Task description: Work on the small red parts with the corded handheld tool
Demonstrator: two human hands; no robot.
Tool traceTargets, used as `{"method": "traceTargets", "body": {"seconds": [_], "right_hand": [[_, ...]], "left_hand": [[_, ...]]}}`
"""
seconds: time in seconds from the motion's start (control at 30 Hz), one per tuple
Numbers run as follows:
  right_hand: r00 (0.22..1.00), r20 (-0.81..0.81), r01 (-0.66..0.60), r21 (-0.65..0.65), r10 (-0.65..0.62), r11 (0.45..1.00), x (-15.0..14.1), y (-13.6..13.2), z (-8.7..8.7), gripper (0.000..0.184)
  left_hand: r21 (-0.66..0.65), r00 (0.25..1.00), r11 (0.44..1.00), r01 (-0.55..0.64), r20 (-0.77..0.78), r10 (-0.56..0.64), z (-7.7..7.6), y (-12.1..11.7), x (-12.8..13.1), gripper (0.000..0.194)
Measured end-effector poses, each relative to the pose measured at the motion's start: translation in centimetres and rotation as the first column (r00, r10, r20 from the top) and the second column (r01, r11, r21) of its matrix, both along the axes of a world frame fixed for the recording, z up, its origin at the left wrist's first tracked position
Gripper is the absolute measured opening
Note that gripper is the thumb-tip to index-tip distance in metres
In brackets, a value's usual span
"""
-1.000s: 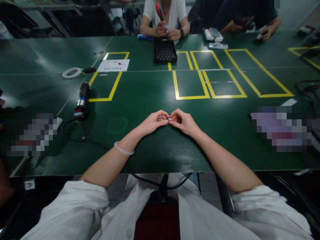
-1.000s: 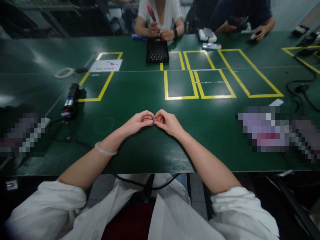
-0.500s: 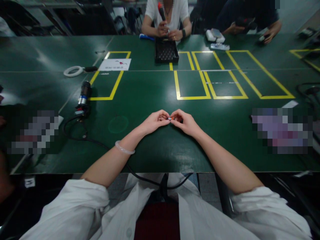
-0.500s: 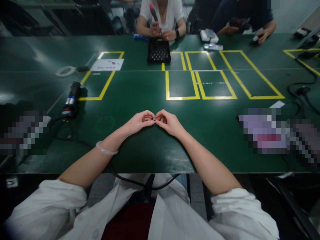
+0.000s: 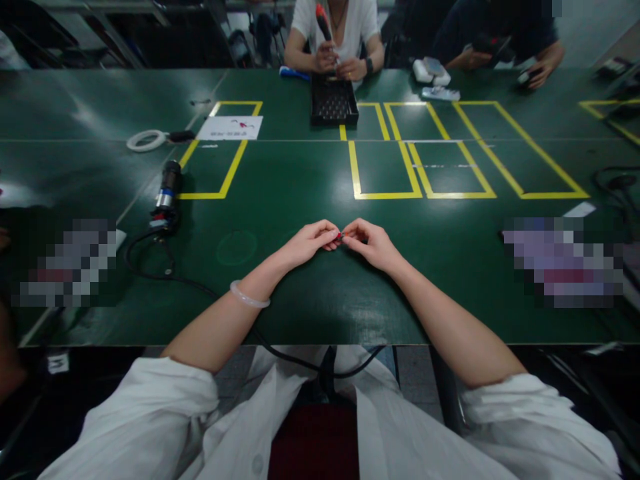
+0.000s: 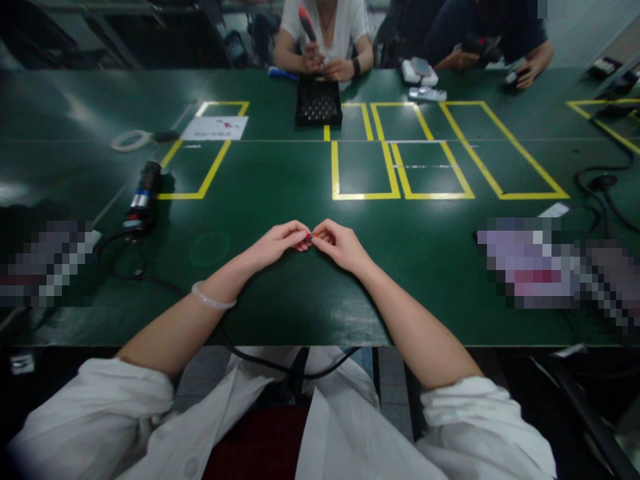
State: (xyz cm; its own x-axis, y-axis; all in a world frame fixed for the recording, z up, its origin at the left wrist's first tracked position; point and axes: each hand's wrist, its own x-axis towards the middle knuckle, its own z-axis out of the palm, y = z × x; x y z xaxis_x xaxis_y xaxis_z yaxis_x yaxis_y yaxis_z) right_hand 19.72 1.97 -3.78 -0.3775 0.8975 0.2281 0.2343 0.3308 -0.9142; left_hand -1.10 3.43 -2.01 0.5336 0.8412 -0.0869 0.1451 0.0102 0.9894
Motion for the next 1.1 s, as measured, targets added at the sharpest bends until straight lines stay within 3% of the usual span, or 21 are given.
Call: {"method": "traceTargets", "body": {"seconds": [0.17,0.27,0.4,0.9,1.1], "right_hand": [[0.997,-0.073,-0.040,-0.082,0.034,0.996,-0.03,0.04,-0.20,0.025],[0.996,-0.069,-0.060,-0.056,0.056,0.997,-0.11,-0.15,0.04,0.030],[0.997,-0.029,-0.072,-0.010,0.071,0.997,-0.13,-0.32,0.28,0.021],[0.999,-0.035,-0.034,-0.033,0.033,0.999,0.02,-0.08,-0.06,0.029],[1.000,-0.005,-0.009,0.017,0.009,1.000,-0.01,-0.15,0.29,0.021]], "left_hand": [[0.012,1.000,1.000,0.014,0.006,-0.014,-0.24,0.06,-0.01,0.039],[0.014,1.000,1.000,0.020,0.003,-0.020,-0.33,0.14,-0.05,0.039],[0.013,1.000,1.000,0.015,-0.008,-0.015,-0.22,0.18,-0.11,0.040],[0.029,1.000,0.999,0.013,0.007,-0.013,0.15,-0.43,0.18,0.035],[0.039,1.000,0.999,0.015,-0.017,-0.014,0.02,-0.34,0.15,0.035]]}}
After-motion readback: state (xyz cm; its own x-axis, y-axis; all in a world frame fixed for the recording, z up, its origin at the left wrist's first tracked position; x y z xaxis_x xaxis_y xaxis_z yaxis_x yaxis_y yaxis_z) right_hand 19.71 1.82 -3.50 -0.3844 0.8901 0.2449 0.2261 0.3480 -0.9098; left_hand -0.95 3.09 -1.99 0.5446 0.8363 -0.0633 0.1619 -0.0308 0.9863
